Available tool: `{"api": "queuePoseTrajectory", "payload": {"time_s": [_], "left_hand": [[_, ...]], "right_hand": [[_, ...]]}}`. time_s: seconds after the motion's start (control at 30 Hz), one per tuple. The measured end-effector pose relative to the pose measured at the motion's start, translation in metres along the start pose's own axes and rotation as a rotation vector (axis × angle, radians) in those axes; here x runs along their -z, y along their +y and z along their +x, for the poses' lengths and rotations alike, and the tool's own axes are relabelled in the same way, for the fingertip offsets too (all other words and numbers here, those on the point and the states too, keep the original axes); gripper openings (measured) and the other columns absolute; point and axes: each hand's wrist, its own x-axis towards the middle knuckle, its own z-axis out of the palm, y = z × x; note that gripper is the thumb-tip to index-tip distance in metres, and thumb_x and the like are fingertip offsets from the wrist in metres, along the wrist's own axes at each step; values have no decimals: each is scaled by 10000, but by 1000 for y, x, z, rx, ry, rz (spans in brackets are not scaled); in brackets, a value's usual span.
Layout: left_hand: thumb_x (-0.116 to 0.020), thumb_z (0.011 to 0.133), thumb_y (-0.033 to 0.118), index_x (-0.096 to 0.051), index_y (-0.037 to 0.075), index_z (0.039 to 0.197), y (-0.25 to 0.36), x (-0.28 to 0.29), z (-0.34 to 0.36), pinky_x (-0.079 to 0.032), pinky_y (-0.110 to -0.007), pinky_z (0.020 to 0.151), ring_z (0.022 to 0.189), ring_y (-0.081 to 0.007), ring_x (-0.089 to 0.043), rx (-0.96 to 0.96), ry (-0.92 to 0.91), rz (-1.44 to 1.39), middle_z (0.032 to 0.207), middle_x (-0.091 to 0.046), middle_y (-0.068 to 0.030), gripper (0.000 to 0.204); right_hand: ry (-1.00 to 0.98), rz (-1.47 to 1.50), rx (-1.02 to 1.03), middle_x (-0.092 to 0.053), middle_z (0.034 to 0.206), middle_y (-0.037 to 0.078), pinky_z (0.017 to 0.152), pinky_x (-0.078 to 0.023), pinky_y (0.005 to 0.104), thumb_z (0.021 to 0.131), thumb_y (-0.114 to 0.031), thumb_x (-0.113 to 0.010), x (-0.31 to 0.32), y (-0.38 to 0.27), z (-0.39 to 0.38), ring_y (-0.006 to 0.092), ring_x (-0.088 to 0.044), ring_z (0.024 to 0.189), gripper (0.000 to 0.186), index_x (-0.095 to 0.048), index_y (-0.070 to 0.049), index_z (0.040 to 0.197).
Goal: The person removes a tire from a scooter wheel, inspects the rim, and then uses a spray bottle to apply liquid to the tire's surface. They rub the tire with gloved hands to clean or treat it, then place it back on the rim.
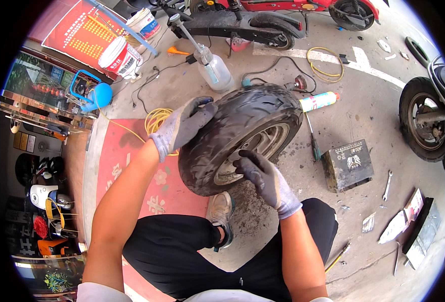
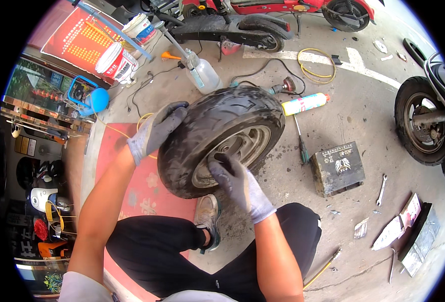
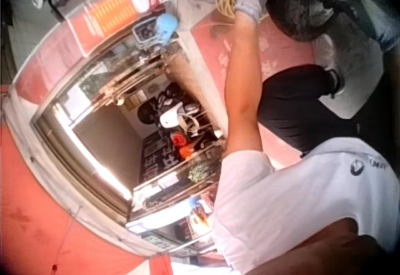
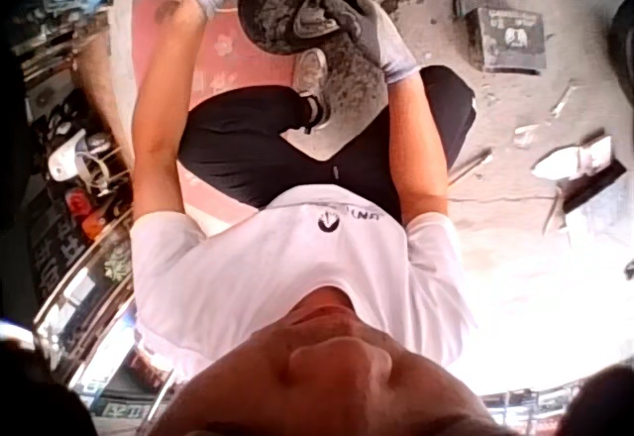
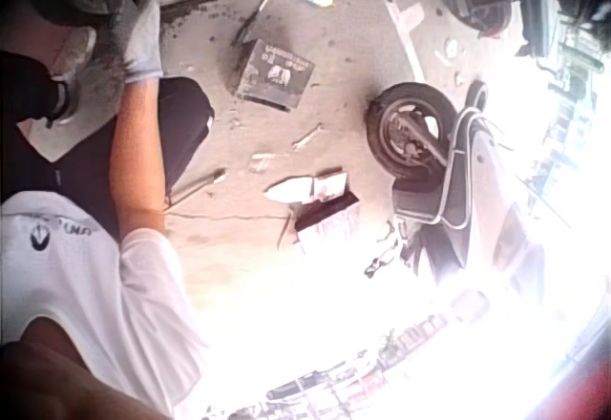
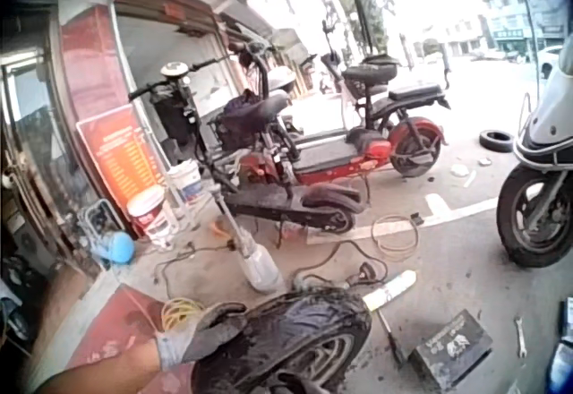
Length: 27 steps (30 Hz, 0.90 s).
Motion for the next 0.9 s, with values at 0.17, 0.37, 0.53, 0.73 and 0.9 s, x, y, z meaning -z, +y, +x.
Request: {"api": "queuePoseTrajectory", "payload": {"time_s": [0.17, 0.37, 0.53, 0.73, 0.9], "left_hand": [[-414, 1039, 473, -515, -24, 1353, 0, -48, 0, -423, -297, 1006, 1126, -150, -558, 89, -119, -485, 1278, -612, -114, 597], [-370, 1053, 467, -493, -21, 1372, -3, -97, -10, -438, -297, 1004, 1139, -145, -562, 152, -169, -664, 1277, -605, -96, 596], [-386, 1055, 439, -509, -23, 1345, 5, -92, -16, -467, -293, 965, 1087, -127, -580, 133, -367, -846, 1238, -621, -82, 560], [-450, 1033, 450, -546, -25, 1299, -9, -85, -12, -484, -296, 933, 1039, -123, -589, 107, -444, -748, 1185, -636, -79, 553], [-480, 1017, 472, -573, -10, 1274, -10, -97, -14, -499, -303, 905, 1014, -123, -593, 77, -435, -841, 1153, -645, -84, 554]], "right_hand": [[218, -127, 211, -611, 1220, 161, 937, -478, 329, 950, -263, -648, -17, -8, -2, 197, -585, 1101, 574, -404, 70, 1348], [258, -69, 77, -623, 1193, 190, 955, -464, 359, 902, -248, -714, 13, -10, -16, 229, -586, 1099, 568, -450, 79, 1284], [225, -47, 111, -621, 1217, 180, 959, -463, 357, 906, -296, -710, 27, -5, -17, 227, -581, 1125, 589, -453, 58, 1301], [206, -97, 152, -606, 1248, 164, 983, -446, 356, 890, -402, -709, 27, 3, -17, 226, -565, 1146, 713, -414, 43, 1363], [207, -124, 157, -591, 1244, 133, 988, -440, 344, 914, -392, -676, 30, 4, -22, 209, -551, 1136, 679, -413, 47, 1360]]}}
